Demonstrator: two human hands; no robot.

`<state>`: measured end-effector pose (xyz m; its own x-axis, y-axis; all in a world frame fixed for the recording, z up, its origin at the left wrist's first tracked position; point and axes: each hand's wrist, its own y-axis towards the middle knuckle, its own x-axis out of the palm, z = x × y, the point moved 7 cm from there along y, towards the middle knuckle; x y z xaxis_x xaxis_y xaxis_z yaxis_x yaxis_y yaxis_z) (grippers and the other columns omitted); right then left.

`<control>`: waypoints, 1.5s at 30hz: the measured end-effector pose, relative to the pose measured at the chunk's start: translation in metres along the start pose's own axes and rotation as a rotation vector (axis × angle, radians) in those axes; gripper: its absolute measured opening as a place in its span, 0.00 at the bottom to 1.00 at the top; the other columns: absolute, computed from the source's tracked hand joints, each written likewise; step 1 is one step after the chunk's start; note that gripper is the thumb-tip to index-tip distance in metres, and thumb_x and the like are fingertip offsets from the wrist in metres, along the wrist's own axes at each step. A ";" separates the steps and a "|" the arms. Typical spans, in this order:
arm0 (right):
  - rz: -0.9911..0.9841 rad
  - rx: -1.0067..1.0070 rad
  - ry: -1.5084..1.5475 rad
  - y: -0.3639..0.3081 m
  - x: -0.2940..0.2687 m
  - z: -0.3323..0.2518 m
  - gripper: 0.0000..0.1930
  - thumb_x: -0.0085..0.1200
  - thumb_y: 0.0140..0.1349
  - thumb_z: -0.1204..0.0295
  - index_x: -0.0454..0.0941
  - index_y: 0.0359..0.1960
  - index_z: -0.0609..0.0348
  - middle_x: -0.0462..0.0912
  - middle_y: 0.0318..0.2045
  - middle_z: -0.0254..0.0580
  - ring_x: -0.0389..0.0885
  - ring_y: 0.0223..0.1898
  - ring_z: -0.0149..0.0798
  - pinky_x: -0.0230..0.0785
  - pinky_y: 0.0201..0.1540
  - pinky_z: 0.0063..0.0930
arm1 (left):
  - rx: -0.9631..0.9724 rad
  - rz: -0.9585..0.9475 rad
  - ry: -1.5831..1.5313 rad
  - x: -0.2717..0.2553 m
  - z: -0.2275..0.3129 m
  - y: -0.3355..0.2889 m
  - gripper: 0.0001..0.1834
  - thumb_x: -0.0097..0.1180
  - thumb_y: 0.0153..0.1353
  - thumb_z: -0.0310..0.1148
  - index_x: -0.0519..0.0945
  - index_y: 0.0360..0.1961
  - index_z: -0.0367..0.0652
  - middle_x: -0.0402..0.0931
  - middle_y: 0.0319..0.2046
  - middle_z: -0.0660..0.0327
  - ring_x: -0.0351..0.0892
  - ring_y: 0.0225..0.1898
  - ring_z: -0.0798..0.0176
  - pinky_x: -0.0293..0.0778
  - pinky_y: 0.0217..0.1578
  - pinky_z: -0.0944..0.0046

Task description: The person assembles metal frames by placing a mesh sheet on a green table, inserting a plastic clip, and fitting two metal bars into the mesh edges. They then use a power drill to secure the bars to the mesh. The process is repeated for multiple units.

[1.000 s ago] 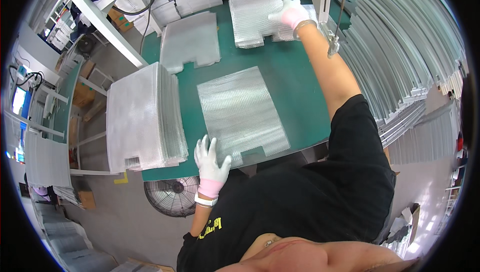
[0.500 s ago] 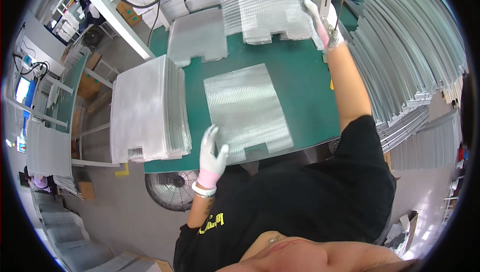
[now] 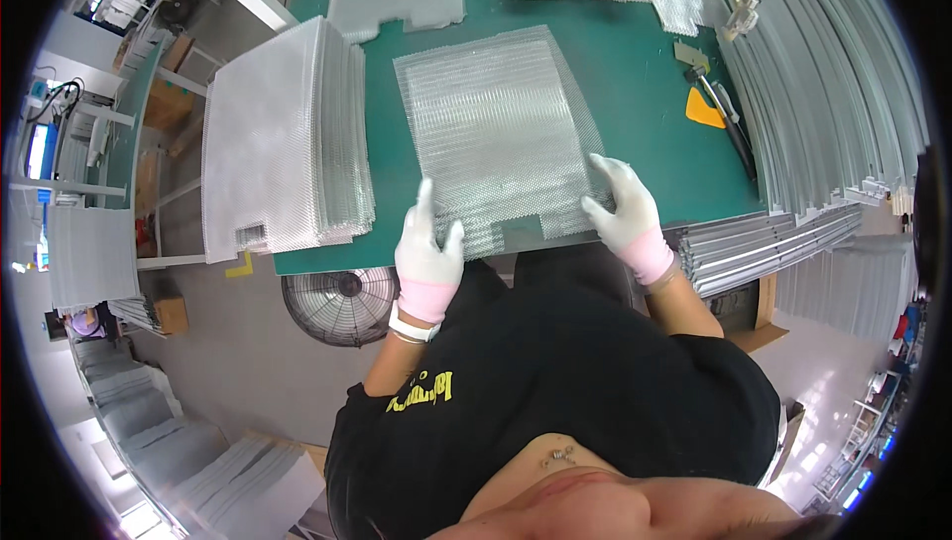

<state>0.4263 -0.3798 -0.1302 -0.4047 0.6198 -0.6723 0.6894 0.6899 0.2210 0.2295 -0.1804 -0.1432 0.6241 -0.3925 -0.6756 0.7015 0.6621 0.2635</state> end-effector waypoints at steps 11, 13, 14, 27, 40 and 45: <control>0.024 0.075 -0.108 -0.013 0.032 0.014 0.29 0.60 0.57 0.69 0.69 0.61 0.60 0.74 0.54 0.55 0.75 0.55 0.55 0.71 0.57 0.39 | 0.003 -0.087 0.199 0.022 -0.021 -0.002 0.28 0.58 0.60 0.29 0.70 0.63 0.38 0.73 0.48 0.47 0.78 0.45 0.45 0.78 0.43 0.54; 0.009 0.113 -0.133 -0.015 0.037 0.016 0.29 0.60 0.57 0.69 0.68 0.62 0.59 0.73 0.55 0.55 0.75 0.54 0.55 0.72 0.55 0.40 | -0.016 -0.113 0.234 0.028 -0.026 -0.002 0.28 0.58 0.60 0.29 0.69 0.63 0.38 0.73 0.49 0.47 0.78 0.46 0.45 0.77 0.45 0.54; 0.002 0.133 -0.146 -0.016 0.039 0.017 0.30 0.60 0.58 0.69 0.67 0.63 0.59 0.72 0.55 0.55 0.75 0.54 0.55 0.72 0.55 0.40 | -0.025 -0.121 0.248 0.031 -0.028 -0.002 0.29 0.57 0.60 0.29 0.69 0.63 0.38 0.73 0.49 0.46 0.77 0.47 0.44 0.76 0.46 0.54; -0.097 0.216 -0.277 -0.014 0.045 0.014 0.30 0.59 0.59 0.66 0.67 0.63 0.56 0.72 0.55 0.53 0.76 0.53 0.55 0.73 0.52 0.40 | 0.000 -0.103 0.269 0.041 -0.041 -0.004 0.27 0.55 0.61 0.25 0.69 0.63 0.37 0.73 0.49 0.45 0.77 0.48 0.42 0.76 0.48 0.52; -0.112 0.071 -0.531 0.006 0.016 0.018 0.26 0.65 0.50 0.56 0.80 0.52 0.47 0.75 0.47 0.53 0.77 0.47 0.53 0.72 0.50 0.44 | -0.084 -0.207 0.503 0.028 -0.022 0.007 0.32 0.60 0.57 0.33 0.70 0.65 0.47 0.66 0.59 0.48 0.70 0.56 0.44 0.67 0.57 0.46; -0.058 -0.146 -0.488 0.074 -0.006 -0.006 0.15 0.60 0.54 0.63 0.84 0.42 0.53 0.78 0.41 0.51 0.77 0.44 0.52 0.71 0.48 0.43 | 0.251 -0.269 0.598 0.037 -0.034 0.008 0.30 0.58 0.57 0.39 0.73 0.63 0.49 0.63 0.66 0.52 0.61 0.66 0.40 0.49 0.67 0.36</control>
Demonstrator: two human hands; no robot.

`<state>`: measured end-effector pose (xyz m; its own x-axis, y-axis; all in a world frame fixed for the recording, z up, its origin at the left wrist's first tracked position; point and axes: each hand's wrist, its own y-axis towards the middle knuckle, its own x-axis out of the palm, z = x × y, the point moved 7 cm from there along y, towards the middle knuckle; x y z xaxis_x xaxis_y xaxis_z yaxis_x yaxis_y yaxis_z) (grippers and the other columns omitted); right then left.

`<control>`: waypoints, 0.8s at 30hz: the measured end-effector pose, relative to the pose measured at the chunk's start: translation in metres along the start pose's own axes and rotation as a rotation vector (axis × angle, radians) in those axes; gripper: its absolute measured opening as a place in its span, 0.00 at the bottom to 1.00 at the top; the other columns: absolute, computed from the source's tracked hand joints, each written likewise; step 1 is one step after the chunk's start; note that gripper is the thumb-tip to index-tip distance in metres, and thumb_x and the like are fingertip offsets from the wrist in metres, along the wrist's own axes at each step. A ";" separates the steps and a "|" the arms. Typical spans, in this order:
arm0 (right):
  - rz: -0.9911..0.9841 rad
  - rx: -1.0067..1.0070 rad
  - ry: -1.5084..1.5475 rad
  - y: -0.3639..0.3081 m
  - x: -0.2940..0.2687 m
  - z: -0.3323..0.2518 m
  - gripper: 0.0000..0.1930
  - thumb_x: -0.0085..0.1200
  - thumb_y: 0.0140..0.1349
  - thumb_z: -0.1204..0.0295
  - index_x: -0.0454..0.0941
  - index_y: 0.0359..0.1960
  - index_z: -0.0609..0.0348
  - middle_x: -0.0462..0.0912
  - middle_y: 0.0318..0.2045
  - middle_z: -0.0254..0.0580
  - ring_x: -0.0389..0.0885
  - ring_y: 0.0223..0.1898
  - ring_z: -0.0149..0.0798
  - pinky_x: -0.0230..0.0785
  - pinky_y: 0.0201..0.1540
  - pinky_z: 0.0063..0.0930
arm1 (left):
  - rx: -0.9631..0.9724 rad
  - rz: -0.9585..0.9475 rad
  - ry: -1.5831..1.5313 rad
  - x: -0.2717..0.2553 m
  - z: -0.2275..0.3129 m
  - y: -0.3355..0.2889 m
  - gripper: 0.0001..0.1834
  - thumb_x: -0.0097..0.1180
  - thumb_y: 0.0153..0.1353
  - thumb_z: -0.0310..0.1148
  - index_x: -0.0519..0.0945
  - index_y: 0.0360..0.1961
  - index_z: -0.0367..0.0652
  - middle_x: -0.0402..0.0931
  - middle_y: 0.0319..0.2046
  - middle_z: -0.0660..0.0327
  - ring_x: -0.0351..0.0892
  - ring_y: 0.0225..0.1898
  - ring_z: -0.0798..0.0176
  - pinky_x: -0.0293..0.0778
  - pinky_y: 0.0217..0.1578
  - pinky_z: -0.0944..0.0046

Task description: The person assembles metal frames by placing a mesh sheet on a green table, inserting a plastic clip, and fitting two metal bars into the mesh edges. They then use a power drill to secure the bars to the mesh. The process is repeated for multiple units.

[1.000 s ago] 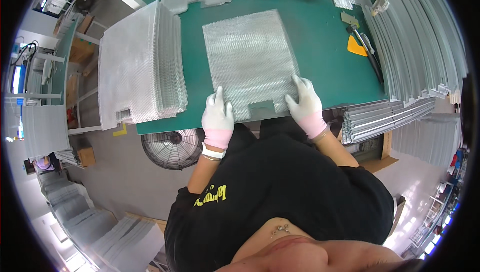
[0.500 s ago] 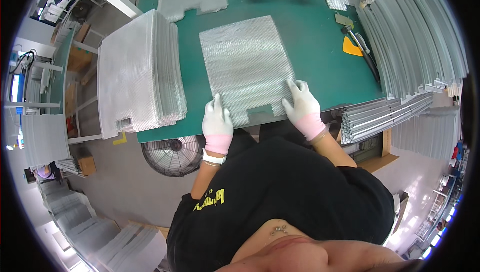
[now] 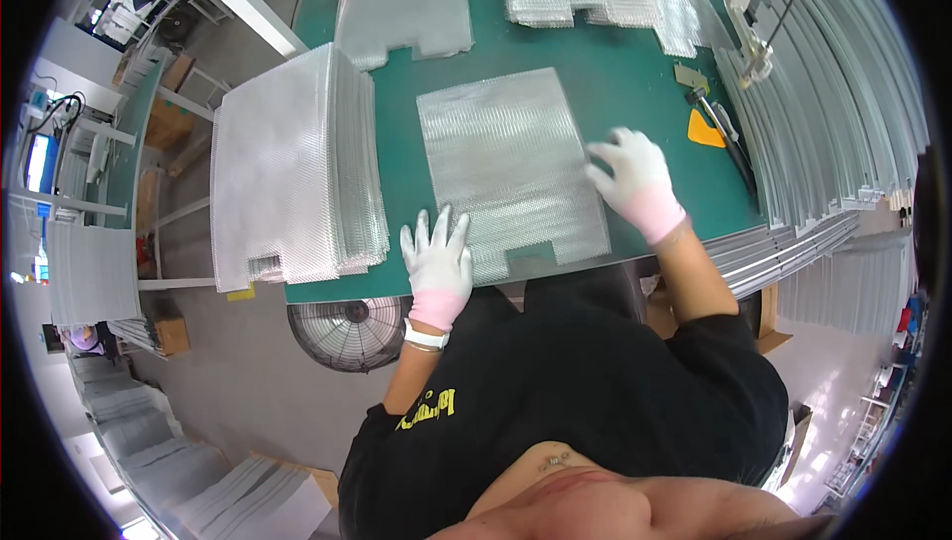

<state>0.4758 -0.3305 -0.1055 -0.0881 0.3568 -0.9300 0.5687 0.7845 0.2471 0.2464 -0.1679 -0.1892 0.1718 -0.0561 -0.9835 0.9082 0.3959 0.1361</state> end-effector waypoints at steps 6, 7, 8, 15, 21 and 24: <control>0.078 -0.204 0.285 0.191 0.087 -0.060 0.18 0.49 0.64 0.64 0.76 0.48 0.65 0.79 0.43 0.61 0.79 0.47 0.59 0.72 0.52 0.45 | -0.047 0.005 -0.181 -0.006 -0.002 -0.001 0.30 0.57 0.58 0.44 0.74 0.62 0.47 0.64 0.65 0.49 0.57 0.68 0.37 0.43 0.69 0.33; 0.076 -0.149 0.260 0.225 0.109 -0.065 0.19 0.48 0.64 0.63 0.75 0.50 0.66 0.79 0.44 0.63 0.78 0.48 0.59 0.72 0.53 0.45 | -0.050 0.005 -0.186 -0.006 -0.003 -0.002 0.30 0.57 0.58 0.45 0.74 0.62 0.47 0.64 0.65 0.49 0.57 0.68 0.37 0.44 0.69 0.33; 0.106 -0.011 0.202 0.248 0.119 -0.057 0.20 0.49 0.63 0.62 0.74 0.51 0.65 0.77 0.47 0.63 0.77 0.51 0.59 0.71 0.55 0.46 | -0.032 -0.003 -0.191 -0.007 -0.001 0.001 0.30 0.57 0.58 0.45 0.74 0.62 0.47 0.64 0.65 0.49 0.57 0.68 0.37 0.44 0.69 0.33; -0.158 0.621 0.123 0.308 0.176 -0.044 0.29 0.57 0.58 0.59 0.70 0.61 0.56 0.65 0.63 0.56 0.65 0.66 0.52 0.53 0.69 0.54 | -0.028 -0.023 -0.191 -0.006 -0.001 0.004 0.30 0.58 0.57 0.45 0.74 0.62 0.49 0.65 0.64 0.50 0.57 0.68 0.37 0.44 0.68 0.32; -0.258 0.564 0.076 0.305 0.164 -0.063 0.29 0.56 0.59 0.60 0.71 0.63 0.50 0.65 0.67 0.45 0.62 0.69 0.49 0.45 0.72 0.57 | -0.042 -0.017 -0.174 -0.005 -0.002 0.002 0.30 0.57 0.57 0.46 0.74 0.61 0.49 0.65 0.64 0.50 0.58 0.67 0.37 0.45 0.67 0.32; -0.335 0.512 0.002 0.304 0.151 -0.069 0.29 0.59 0.57 0.61 0.72 0.63 0.49 0.68 0.65 0.43 0.62 0.69 0.46 0.43 0.72 0.59 | -0.040 -0.005 -0.187 -0.006 -0.003 0.001 0.31 0.57 0.57 0.46 0.73 0.62 0.49 0.65 0.64 0.50 0.58 0.67 0.37 0.45 0.68 0.32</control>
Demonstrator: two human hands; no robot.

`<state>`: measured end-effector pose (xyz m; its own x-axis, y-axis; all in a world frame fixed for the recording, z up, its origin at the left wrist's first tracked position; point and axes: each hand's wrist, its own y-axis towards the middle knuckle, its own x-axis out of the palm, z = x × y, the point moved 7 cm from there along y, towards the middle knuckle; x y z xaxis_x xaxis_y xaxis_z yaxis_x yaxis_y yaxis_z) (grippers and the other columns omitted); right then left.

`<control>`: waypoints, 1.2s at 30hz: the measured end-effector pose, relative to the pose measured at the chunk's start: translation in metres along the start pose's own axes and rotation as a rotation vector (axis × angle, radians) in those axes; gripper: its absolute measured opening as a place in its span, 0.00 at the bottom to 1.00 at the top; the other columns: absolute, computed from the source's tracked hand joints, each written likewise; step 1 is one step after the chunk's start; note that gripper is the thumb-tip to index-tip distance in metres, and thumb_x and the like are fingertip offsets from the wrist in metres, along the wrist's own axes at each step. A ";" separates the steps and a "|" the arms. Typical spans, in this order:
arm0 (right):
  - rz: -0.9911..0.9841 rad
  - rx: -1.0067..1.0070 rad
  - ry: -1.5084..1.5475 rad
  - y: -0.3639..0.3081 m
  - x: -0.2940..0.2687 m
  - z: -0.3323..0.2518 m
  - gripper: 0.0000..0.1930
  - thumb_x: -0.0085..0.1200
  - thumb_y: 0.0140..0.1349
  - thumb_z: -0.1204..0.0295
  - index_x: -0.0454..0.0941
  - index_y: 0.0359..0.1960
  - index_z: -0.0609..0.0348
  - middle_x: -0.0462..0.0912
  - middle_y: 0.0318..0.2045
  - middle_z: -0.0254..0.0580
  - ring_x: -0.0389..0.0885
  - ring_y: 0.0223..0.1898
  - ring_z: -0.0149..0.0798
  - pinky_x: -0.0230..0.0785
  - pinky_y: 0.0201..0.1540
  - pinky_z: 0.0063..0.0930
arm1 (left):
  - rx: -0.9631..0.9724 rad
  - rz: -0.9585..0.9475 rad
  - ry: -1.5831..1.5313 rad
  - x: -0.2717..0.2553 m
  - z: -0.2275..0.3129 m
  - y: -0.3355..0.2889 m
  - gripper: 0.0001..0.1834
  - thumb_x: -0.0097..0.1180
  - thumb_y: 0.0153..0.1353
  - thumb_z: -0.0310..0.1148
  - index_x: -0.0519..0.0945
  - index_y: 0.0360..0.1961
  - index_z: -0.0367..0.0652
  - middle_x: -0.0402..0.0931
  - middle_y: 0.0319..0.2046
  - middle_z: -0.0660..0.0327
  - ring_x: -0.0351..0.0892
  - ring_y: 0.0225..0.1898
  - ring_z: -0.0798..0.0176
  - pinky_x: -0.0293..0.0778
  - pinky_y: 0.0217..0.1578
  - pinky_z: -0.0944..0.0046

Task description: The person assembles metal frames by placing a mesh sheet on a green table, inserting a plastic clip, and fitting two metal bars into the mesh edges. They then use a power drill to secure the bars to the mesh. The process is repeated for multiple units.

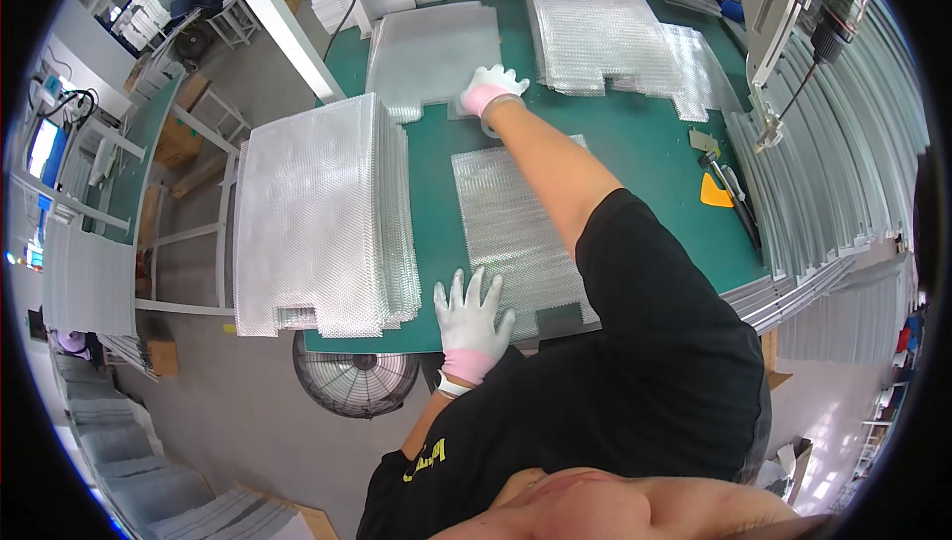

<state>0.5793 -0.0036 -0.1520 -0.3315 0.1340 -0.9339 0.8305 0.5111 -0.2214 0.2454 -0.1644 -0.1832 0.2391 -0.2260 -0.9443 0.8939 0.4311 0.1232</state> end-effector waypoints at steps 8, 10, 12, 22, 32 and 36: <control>0.033 0.085 0.044 0.015 -0.006 -0.002 0.36 0.66 0.52 0.61 0.68 0.65 0.49 0.71 0.62 0.44 0.66 0.67 0.46 0.47 0.71 0.59 | -0.009 -0.009 0.019 -0.001 0.000 0.001 0.30 0.57 0.58 0.46 0.74 0.62 0.49 0.65 0.64 0.51 0.58 0.67 0.38 0.45 0.68 0.33; 0.133 0.064 0.143 0.020 -0.014 0.001 0.37 0.65 0.53 0.62 0.66 0.66 0.49 0.71 0.61 0.49 0.68 0.65 0.48 0.51 0.69 0.57 | -0.012 -0.002 0.015 -0.001 0.000 0.000 0.30 0.56 0.58 0.46 0.75 0.61 0.49 0.65 0.64 0.51 0.58 0.67 0.38 0.45 0.68 0.33; 0.277 0.022 0.229 0.035 -0.020 0.008 0.39 0.64 0.52 0.65 0.63 0.68 0.50 0.71 0.59 0.56 0.71 0.62 0.51 0.56 0.67 0.54 | 0.000 0.003 0.005 -0.001 0.002 0.001 0.30 0.56 0.58 0.46 0.75 0.61 0.49 0.65 0.64 0.51 0.58 0.68 0.38 0.45 0.68 0.33; 0.330 -0.763 1.104 -0.035 -0.166 0.001 0.23 0.57 0.60 0.73 0.76 0.59 0.56 0.82 0.51 0.41 0.78 0.50 0.32 0.69 0.55 0.24 | 0.004 -0.012 -0.130 0.000 -0.007 -0.001 0.32 0.59 0.55 0.46 0.74 0.61 0.46 0.62 0.66 0.50 0.53 0.70 0.39 0.40 0.70 0.34; 0.211 -0.534 1.481 -0.242 -0.085 0.231 0.21 0.59 0.61 0.79 0.73 0.57 0.65 0.81 0.50 0.41 0.79 0.49 0.33 0.71 0.53 0.26 | 0.031 0.464 -0.804 -0.020 -0.035 -0.011 0.45 0.53 0.62 0.60 0.59 0.71 0.40 0.56 0.70 0.49 0.53 0.72 0.46 0.50 0.71 0.47; 0.152 -0.523 1.304 -0.303 -0.027 0.254 0.17 0.59 0.60 0.80 0.77 0.52 0.65 0.81 0.49 0.43 0.79 0.49 0.32 0.72 0.52 0.25 | -0.213 0.267 -1.469 -0.047 -0.013 -0.015 0.46 0.60 0.62 0.49 0.55 0.71 0.34 0.66 0.64 0.50 0.70 0.62 0.53 0.65 0.62 0.54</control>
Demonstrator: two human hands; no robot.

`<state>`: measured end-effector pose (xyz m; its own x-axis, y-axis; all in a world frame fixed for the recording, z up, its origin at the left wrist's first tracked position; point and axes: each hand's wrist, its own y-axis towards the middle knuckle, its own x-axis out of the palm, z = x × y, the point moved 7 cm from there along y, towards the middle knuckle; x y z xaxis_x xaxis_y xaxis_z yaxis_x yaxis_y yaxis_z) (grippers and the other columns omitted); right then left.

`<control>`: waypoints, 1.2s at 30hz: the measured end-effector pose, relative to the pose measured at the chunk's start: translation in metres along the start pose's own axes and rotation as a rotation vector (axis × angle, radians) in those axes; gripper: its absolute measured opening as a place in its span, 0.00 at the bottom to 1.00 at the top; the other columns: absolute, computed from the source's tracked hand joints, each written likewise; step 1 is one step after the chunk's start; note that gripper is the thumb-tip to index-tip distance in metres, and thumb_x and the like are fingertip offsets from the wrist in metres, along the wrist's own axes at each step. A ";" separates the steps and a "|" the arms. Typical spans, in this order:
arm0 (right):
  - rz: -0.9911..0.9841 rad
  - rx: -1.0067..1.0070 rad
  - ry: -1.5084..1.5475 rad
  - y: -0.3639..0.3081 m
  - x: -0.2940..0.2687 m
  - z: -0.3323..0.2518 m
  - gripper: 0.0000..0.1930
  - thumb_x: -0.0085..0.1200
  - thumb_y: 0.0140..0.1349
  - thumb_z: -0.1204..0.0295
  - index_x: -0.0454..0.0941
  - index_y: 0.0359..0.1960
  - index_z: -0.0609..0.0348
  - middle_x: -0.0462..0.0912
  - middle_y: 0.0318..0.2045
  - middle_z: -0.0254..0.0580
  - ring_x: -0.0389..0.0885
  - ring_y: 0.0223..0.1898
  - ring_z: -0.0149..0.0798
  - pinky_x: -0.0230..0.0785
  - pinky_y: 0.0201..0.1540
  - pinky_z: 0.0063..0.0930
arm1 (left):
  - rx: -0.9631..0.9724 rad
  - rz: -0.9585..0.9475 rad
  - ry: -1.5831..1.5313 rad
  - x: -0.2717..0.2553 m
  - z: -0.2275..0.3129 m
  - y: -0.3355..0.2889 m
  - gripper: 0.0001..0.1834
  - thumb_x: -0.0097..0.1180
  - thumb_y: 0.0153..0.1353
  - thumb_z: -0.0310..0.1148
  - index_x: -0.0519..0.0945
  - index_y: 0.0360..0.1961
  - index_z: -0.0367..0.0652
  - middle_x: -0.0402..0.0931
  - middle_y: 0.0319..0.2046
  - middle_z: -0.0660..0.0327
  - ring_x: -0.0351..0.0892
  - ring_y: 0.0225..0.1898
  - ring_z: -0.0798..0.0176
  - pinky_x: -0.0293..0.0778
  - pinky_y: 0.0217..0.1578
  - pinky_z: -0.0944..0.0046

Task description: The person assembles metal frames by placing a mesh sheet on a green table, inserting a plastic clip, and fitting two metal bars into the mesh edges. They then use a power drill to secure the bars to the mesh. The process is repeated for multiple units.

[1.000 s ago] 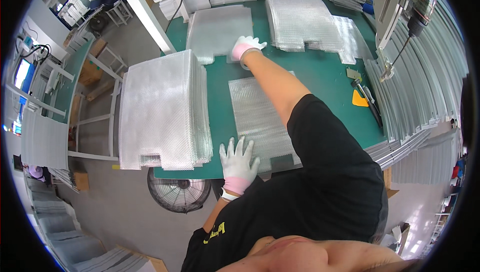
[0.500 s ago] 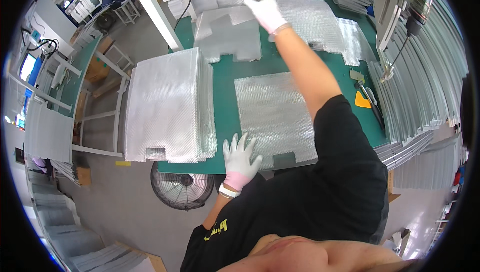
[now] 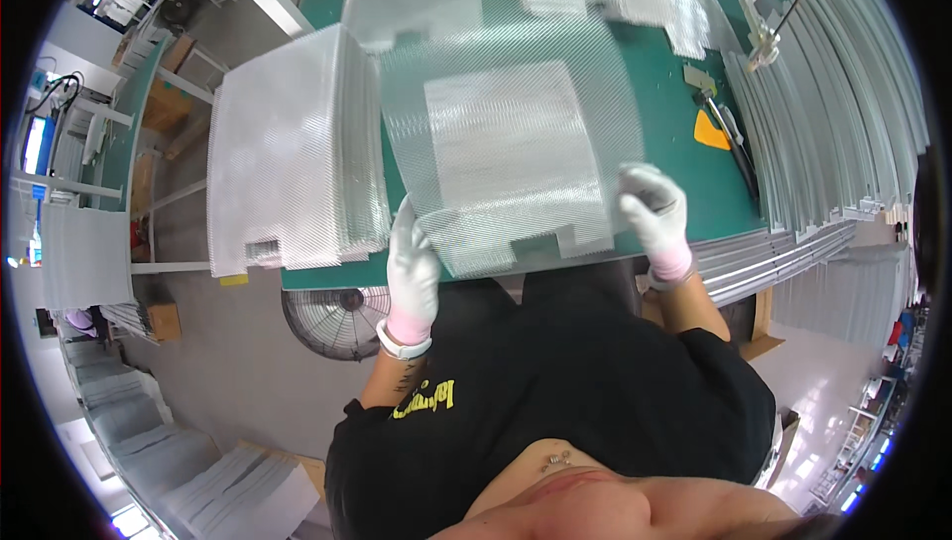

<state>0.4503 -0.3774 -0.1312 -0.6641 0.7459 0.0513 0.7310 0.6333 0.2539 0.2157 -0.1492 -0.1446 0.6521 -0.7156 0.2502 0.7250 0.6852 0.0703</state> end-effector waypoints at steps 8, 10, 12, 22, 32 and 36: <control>-0.024 0.011 -0.684 -0.015 0.018 0.003 0.20 0.60 0.56 0.72 0.79 0.51 0.61 0.81 0.48 0.52 0.81 0.51 0.51 0.72 0.55 0.35 | 0.064 0.091 1.084 0.020 -0.010 0.000 0.47 0.67 0.54 0.30 0.54 0.71 0.31 0.79 0.39 0.54 0.76 0.26 0.65 0.76 0.32 0.65; -0.033 0.020 -0.727 -0.014 0.019 0.007 0.20 0.61 0.56 0.71 0.79 0.51 0.60 0.81 0.48 0.52 0.80 0.51 0.52 0.72 0.55 0.35 | 0.074 0.077 1.155 0.020 -0.017 0.003 0.47 0.66 0.55 0.32 0.54 0.71 0.31 0.78 0.45 0.48 0.80 0.35 0.57 0.77 0.39 0.61; -0.039 0.027 -0.748 -0.015 0.019 0.016 0.21 0.62 0.55 0.70 0.79 0.52 0.59 0.81 0.48 0.51 0.80 0.50 0.53 0.73 0.55 0.36 | 0.140 0.061 1.260 0.021 -0.027 0.008 0.47 0.65 0.55 0.35 0.54 0.71 0.31 0.76 0.52 0.41 0.81 0.47 0.47 0.77 0.48 0.57; -0.106 0.083 -1.007 -0.023 0.022 0.043 0.25 0.63 0.56 0.67 0.74 0.56 0.54 0.73 0.54 0.48 0.78 0.51 0.51 0.74 0.51 0.38 | -0.094 -0.023 1.289 0.017 -0.051 0.017 0.47 0.64 0.56 0.38 0.53 0.71 0.32 0.70 0.59 0.39 0.75 0.56 0.41 0.74 0.54 0.52; -0.136 -0.010 -1.000 0.064 -0.048 0.026 0.14 0.56 0.58 0.63 0.83 0.41 0.57 0.81 0.40 0.52 0.80 0.46 0.51 0.72 0.54 0.39 | 0.013 -0.201 1.582 0.023 -0.039 0.031 0.44 0.64 0.54 0.43 0.61 0.69 0.37 0.57 0.69 0.44 0.57 0.68 0.37 0.55 0.67 0.42; 0.327 0.140 -1.176 0.199 -0.184 0.060 0.25 0.56 0.58 0.56 0.81 0.48 0.66 0.81 0.50 0.59 0.80 0.53 0.54 0.70 0.58 0.41 | 0.165 -0.366 1.669 0.026 -0.057 0.032 0.37 0.55 0.59 0.46 0.65 0.67 0.40 0.57 0.69 0.46 0.53 0.71 0.38 0.41 0.69 0.34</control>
<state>0.7270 -0.3764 -0.1478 0.0458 0.5598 -0.8273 0.8952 0.3445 0.2827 0.2684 -0.1535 -0.1909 0.0552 -0.1086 -0.9925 0.9186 0.3950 0.0079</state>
